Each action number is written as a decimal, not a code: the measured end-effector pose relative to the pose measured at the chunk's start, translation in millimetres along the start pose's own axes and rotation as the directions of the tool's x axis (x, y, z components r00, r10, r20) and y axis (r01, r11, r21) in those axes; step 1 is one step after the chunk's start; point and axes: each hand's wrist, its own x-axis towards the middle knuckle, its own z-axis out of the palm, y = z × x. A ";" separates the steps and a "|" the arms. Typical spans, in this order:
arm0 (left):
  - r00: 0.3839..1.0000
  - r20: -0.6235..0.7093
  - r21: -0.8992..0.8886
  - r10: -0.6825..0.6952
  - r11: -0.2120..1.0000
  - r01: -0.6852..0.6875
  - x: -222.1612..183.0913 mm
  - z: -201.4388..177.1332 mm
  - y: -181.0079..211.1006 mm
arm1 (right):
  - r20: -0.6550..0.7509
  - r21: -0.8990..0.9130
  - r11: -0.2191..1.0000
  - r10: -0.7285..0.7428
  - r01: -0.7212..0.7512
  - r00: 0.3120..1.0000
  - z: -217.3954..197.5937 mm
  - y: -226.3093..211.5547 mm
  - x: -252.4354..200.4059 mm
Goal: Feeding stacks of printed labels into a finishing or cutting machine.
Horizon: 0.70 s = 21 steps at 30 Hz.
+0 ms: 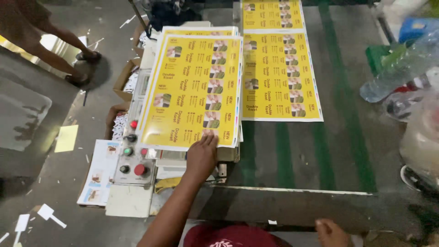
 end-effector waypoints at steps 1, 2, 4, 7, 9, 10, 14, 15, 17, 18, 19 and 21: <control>1.000 -0.015 0.012 0.006 1.000 -0.006 -2.3 -3.4 0.4 | -0.005 0.013 1.000 -0.016 0.016 1.000 11.4 -44.7 -15.4; 1.000 -0.013 -0.005 0.015 1.000 -0.015 -4.9 -6.2 -0.2 | 0.147 0.189 0.982 -0.024 -0.005 0.989 22.7 -89.3 -31.7; 0.998 -0.058 -0.019 0.038 0.999 -0.039 10.9 -14.6 3.2 | 0.257 0.370 0.929 -0.096 -0.006 0.962 20.3 -190.7 -57.5; 0.998 0.052 -0.094 0.036 0.995 -0.031 -6.1 -34.8 31.0 | 0.425 0.373 0.910 -0.341 0.181 0.839 16.3 -284.3 -117.2; 0.979 -0.178 -0.133 0.099 0.983 -0.123 -13.0 -45.8 57.3 | 0.293 0.465 0.710 -0.687 0.528 0.665 22.6 -316.4 -132.1; 0.983 -0.161 -0.139 0.085 0.984 -0.107 -34.1 -41.3 69.7 | 0.313 0.462 0.722 -0.676 0.515 0.667 38.6 -301.2 -126.0; 0.966 -0.230 -0.182 0.116 0.970 -0.160 -69.6 -22.1 113.9 | 0.261 0.779 0.578 -0.650 0.242 0.714 55.1 -279.3 -108.1; 0.962 -0.241 -0.184 0.129 0.967 -0.176 -77.9 -20.7 122.9 | 0.250 0.883 0.453 -0.672 0.121 0.697 54.2 -276.6 -115.0; 0.977 -0.146 -0.194 0.155 0.964 -0.182 -103.0 -3.7 139.7 | 0.219 0.899 0.433 -0.571 0.064 0.791 70.5 -238.4 -107.9; 0.981 -0.060 -0.208 0.183 0.959 -0.191 -113.8 4.7 146.6 | 0.184 0.914 0.405 -0.458 0.019 0.870 79.1 -221.2 -103.8; 0.980 -0.055 -0.202 0.189 0.959 -0.197 -117.6 -6.7 152.1 | 0.185 0.917 0.398 -0.458 0.015 0.869 80.2 -207.1 -101.4; 0.970 0.038 -0.407 0.240 0.890 -0.204 -121.9 -30.3 160.9 | 0.079 0.984 0.181 -0.465 0.007 0.882 82.7 -183.6 -95.4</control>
